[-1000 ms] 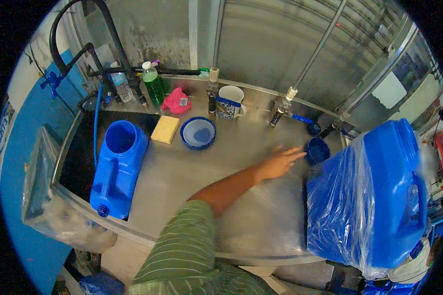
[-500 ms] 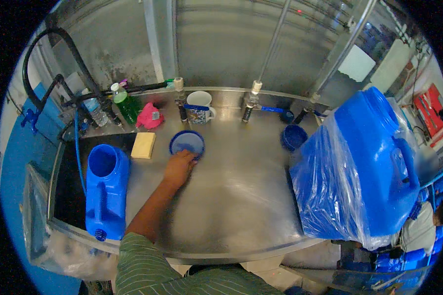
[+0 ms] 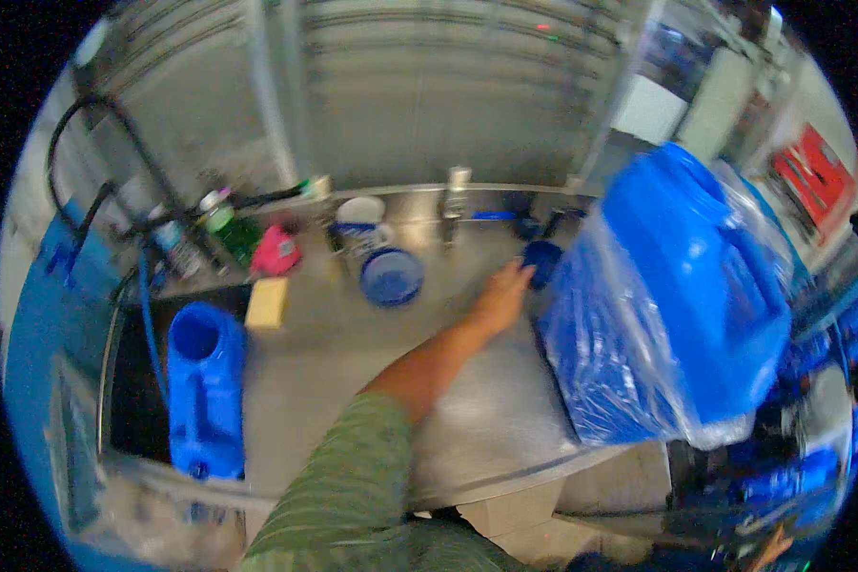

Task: The person wraps large blue water containers with clear plastic film, seals the openings with caps, and stacks the finished units on a metal counter. A coworker fills and handles additional containers nearby.

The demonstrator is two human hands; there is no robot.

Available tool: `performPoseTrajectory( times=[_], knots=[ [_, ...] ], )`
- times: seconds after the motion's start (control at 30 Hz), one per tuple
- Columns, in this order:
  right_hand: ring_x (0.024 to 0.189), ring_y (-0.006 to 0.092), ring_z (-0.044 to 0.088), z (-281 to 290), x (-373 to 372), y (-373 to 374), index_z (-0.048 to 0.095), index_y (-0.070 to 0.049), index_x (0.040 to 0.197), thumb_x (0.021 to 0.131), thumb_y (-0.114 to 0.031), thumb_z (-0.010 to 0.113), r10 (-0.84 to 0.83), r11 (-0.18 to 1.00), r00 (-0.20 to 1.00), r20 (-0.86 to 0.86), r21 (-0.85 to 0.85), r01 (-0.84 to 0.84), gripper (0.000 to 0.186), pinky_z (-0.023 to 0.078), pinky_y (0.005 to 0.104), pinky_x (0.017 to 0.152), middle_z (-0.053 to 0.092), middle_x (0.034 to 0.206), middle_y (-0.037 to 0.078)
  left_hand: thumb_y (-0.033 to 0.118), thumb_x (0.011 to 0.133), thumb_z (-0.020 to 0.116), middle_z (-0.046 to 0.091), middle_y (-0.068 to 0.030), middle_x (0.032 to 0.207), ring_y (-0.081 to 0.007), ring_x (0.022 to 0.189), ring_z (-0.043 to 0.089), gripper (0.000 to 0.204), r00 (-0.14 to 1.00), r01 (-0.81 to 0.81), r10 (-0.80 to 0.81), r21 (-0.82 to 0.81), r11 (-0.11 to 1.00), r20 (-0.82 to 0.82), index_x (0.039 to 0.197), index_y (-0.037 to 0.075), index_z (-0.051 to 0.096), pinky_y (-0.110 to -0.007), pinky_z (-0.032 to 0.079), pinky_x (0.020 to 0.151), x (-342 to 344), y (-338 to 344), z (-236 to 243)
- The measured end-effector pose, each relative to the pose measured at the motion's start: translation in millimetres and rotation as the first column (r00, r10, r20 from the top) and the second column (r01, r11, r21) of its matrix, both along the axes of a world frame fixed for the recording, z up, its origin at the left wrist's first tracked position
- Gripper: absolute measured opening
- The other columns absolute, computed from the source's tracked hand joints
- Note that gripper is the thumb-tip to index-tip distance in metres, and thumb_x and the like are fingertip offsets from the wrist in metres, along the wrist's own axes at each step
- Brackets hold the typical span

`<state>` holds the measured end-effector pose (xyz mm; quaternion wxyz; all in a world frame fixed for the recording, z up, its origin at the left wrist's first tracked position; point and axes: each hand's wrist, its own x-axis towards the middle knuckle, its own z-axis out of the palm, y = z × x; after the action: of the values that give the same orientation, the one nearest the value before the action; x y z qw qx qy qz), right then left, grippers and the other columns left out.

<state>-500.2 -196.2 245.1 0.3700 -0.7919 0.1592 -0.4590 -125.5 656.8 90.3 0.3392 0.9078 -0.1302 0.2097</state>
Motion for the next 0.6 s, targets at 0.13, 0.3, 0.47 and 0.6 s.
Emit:
performPoseTrajectory(
  times=[0.13,0.3,0.47,0.6],
  knots=[
    [0.104,0.0293,0.053,-10.0,-1.3,-7.0,0.046,0.005,0.124,0.086,-0.028,0.066,0.084,0.996,0.994,0.069,-0.014,-0.083,0.054,0.043,0.0445,0.093,0.057,0.115,0.019,0.009,0.087,0.046,0.035,-0.0217,0.143,-0.0388,0.127,0.041,0.054,0.952,-0.179,0.219,0.187,0.966,-0.216,0.141,0.011,0.037,-0.046,0.031,0.107,48.6,-25.9,-31.8],
    [0.104,0.0260,0.054,-16.1,23.3,-2.4,0.046,0.006,0.125,0.088,-0.016,0.062,0.037,0.998,0.998,0.058,-0.043,-0.035,0.046,0.044,0.0388,0.091,0.056,0.119,0.017,0.000,0.083,0.045,0.037,-0.0220,0.142,-0.0413,0.120,0.046,0.055,0.985,-0.143,0.156,-0.149,0.978,0.077,0.137,0.010,0.043,-0.046,0.037,0.101,27.9,-22.3,-24.5],
    [0.099,0.0213,0.055,-22.9,44.3,13.7,0.030,0.006,0.135,0.084,-0.009,0.064,-0.339,0.925,0.940,0.036,-0.171,0.340,0.063,0.045,0.0318,0.088,0.053,0.118,0.015,0.013,0.066,0.070,0.034,-0.0221,0.144,-0.0409,0.131,0.032,0.076,0.908,-0.418,0.403,0.252,0.872,0.114,0.136,0.009,0.042,-0.051,0.026,0.107,-70.1,46.4,26.2],
    [0.095,0.0206,0.059,-10.0,79.8,81.7,0.022,0.005,0.141,0.081,-0.005,0.065,-0.316,0.949,0.949,-0.012,-0.007,0.316,0.075,0.047,0.0309,0.085,0.054,0.117,0.016,0.014,0.081,0.061,0.024,-0.0179,0.150,-0.0406,0.130,0.035,0.066,0.823,-0.504,0.567,0.461,0.730,0.001,0.142,0.018,0.035,-0.060,0.025,0.103,-140.5,171.1,-5.4]
  ],
)
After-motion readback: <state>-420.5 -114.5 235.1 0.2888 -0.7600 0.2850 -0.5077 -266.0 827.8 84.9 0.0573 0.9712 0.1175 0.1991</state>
